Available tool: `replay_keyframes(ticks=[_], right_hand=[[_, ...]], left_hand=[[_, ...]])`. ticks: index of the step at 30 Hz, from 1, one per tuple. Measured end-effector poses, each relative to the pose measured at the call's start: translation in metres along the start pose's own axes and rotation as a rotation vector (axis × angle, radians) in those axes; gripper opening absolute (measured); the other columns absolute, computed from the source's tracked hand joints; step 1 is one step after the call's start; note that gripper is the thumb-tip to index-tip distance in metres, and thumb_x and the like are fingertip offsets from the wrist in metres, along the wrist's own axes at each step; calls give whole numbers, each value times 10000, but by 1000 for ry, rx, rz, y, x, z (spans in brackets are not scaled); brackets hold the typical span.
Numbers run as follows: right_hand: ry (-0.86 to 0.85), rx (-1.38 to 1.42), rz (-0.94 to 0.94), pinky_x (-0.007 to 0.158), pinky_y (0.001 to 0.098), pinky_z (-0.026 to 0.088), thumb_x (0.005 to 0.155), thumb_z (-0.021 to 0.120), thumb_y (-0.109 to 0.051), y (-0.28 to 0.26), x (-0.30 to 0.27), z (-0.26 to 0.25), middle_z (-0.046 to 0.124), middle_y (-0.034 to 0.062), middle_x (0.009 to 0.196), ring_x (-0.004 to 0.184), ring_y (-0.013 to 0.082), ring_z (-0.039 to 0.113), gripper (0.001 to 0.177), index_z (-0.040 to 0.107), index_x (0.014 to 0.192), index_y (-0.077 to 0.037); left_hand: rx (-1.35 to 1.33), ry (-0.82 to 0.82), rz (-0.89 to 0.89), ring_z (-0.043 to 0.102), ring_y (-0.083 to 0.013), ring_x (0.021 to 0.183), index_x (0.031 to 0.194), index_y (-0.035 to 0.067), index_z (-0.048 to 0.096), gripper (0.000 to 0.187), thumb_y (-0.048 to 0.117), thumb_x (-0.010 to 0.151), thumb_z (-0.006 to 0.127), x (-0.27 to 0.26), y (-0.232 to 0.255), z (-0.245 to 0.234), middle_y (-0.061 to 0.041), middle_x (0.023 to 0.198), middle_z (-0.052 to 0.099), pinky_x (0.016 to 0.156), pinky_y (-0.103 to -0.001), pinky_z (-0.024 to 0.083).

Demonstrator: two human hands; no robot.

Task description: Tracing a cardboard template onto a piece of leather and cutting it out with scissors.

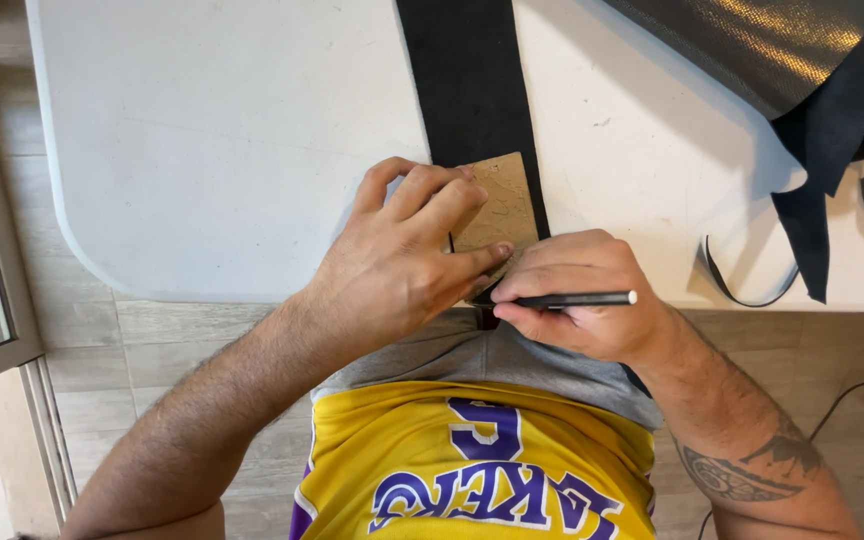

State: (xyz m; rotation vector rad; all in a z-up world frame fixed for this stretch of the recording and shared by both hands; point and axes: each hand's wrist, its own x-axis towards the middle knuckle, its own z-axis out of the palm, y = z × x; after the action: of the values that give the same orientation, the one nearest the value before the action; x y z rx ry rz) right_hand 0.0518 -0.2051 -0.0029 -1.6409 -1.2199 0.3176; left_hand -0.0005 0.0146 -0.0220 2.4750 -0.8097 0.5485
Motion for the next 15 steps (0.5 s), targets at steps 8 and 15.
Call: replay_keyframes(ticks=[8, 15], right_hand=[[151, 59, 63, 583, 301, 560, 951, 636, -96, 5, -15, -11, 685, 139, 717, 582, 236, 669, 158, 677, 863, 29], [268, -130, 170, 494, 263, 397, 997, 577, -210, 10, -25, -29, 653, 136, 689, 505, 166, 526, 330, 660, 799, 41]], left_hand=[[3, -23, 3, 601, -316, 1134, 1060, 265, 796, 156, 289, 928, 874, 0, 1, -1, -78, 1145, 614, 925, -502, 430], [29, -33, 12, 594, -324, 1121, 1051, 248, 782, 145, 263, 936, 869, 5, 1, -3, -116, 1168, 612, 924, -503, 430]])
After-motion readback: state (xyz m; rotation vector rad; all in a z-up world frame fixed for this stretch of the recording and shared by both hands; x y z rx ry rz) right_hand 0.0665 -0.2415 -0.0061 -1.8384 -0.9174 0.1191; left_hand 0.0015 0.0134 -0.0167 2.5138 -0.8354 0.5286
